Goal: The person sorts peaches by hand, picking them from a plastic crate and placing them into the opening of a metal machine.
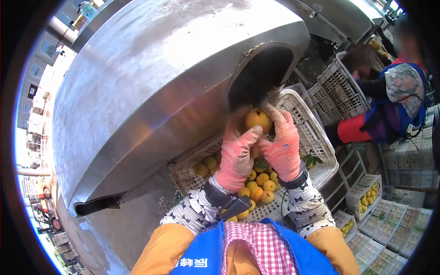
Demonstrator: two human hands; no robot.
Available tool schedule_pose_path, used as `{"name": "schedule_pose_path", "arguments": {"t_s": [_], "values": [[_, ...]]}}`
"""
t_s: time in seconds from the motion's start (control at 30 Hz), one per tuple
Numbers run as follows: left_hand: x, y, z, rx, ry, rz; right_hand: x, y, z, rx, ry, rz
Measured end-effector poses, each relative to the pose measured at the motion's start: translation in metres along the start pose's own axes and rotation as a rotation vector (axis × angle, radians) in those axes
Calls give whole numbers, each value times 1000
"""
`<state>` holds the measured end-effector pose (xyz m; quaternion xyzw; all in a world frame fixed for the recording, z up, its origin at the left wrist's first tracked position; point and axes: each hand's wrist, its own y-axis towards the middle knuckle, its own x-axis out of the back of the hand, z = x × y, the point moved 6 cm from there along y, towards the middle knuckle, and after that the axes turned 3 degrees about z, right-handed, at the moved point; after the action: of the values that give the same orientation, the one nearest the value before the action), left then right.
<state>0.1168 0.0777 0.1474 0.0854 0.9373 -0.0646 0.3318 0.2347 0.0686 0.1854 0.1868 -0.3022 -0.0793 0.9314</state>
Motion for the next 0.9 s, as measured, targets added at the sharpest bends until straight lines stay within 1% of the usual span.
{"name": "schedule_pose_path", "arguments": {"t_s": [0.07, 0.1, 0.17, 0.2, 0.23, 0.3, 0.33, 0.4, 0.43, 0.47, 0.5, 0.53, 0.57, 0.6, 0.63, 0.7, 0.73, 0.77, 0.83, 0.87, 0.9], "values": [[-7, 1, -7, 10, -157, 40, -2, 21, -5, 93, -40, 3], [2, -1, -2, 15, -161, 39, -4, 29, -13, 88, -43, 5], [33, -9, 23, 23, 24, 46, -19, 48, -39, 70, 29, 48], [50, -16, 35, 48, 162, 6, -32, 59, -52, 87, -130, 50], [75, -14, 59, 77, 156, -6, -48, 68, -62, 97, -289, 63], [139, -17, 134, 502, 547, -122, -66, 90, -59, 281, -425, -19], [148, -12, 149, 526, 540, -122, -51, 90, -50, 261, -430, -4], [155, 5, 170, 424, 1155, 71, -5, 90, -55, -121, 518, 35], [168, 5, 200, 430, 1141, 80, 3, 77, -65, -129, 503, 38], [177, 4, 231, 217, 1428, 176, 8, 57, -85, -228, 462, 41], [174, 1, 249, -17, 1702, 277, 9, 36, -107, -329, 421, 42], [176, 4, 258, -10, 1690, 286, -5, 11, -134, -470, 159, 274], [178, 7, 268, 27, 1752, 353, -23, -19, -166, -604, -106, 506], [180, 8, 276, 65, 1815, 419, -47, -46, -196, -709, -336, 688], [185, 9, 275, 75, 1813, 418, -71, -71, -221, -798, -565, 873], [196, 15, 258, 180, 1634, 397, -99, -101, -246, -934, -475, 915], [199, 11, 255, 181, 1647, 398, -106, -108, -253, -932, -462, 913], [199, 3, 251, 183, 1693, 406, -109, -115, -262, -980, -427, 897], [206, 1, 252, 173, 1740, 419, -102, -114, -272, -1027, -393, 868], [209, -2, 259, 124, 1703, 413, -94, -112, -267, -1036, 63, 756], [207, 1, 262, 65, 1663, 398, -82, -99, -257, -998, 505, 619]]}}
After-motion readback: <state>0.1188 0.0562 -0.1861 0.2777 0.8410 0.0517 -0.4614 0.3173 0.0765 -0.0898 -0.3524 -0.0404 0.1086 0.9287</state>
